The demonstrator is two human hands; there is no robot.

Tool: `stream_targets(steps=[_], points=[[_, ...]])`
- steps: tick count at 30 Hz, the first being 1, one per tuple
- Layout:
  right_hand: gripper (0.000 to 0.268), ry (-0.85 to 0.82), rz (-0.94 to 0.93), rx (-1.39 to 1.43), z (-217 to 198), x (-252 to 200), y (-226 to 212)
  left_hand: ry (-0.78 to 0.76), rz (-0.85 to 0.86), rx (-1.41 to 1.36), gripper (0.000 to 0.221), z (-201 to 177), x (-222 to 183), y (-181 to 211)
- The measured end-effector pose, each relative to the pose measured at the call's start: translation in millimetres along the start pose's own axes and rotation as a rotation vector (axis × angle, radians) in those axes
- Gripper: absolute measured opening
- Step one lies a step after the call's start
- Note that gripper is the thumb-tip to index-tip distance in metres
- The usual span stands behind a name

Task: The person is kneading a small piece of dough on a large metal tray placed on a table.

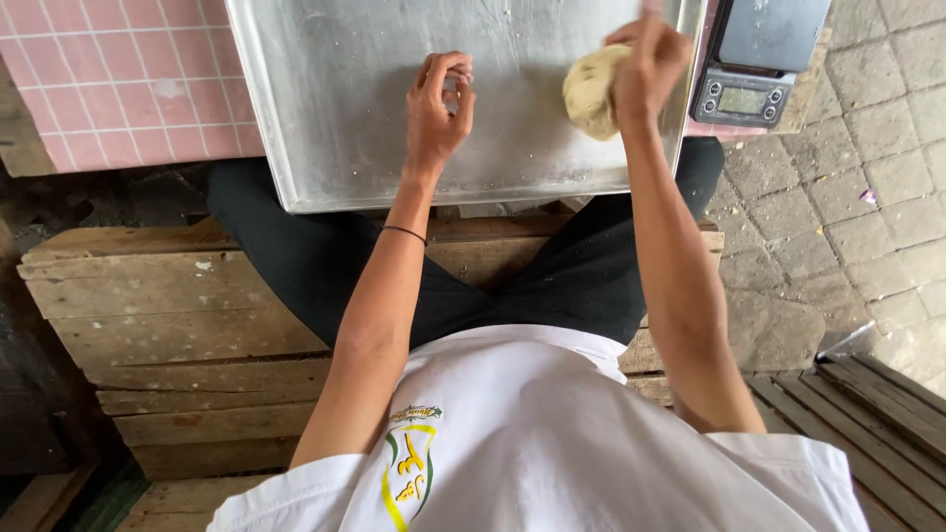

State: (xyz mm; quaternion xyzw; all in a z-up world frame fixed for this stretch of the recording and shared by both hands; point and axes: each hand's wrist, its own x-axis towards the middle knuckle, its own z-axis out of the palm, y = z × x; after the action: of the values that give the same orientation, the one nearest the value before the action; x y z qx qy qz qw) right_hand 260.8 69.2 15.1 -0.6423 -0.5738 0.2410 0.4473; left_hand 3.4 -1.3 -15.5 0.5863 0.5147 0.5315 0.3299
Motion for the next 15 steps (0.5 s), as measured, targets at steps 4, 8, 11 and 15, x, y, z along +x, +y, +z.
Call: stream_targets(steps=[4,8,11,15], points=[[0.059,0.191,0.103,0.283,-26.1,-21.6,-39.0,-0.014,-0.018,0.013,0.019,-7.1,1.2,7.5],[0.022,-0.044,-0.404,-0.095,-52.9,-34.8,-58.9,-0.009,-0.028,-0.001,0.019,-1.5,-2.2,-4.0],[0.016,-0.274,-0.473,-0.119,-72.0,-29.9,-77.5,0.125,-0.002,-0.015,0.022,12.8,-10.0,-31.0],[0.050,-0.520,-0.662,-0.295,-72.8,-12.2,-37.5,0.132,0.009,0.028,0.021,21.8,-10.2,-49.1]])
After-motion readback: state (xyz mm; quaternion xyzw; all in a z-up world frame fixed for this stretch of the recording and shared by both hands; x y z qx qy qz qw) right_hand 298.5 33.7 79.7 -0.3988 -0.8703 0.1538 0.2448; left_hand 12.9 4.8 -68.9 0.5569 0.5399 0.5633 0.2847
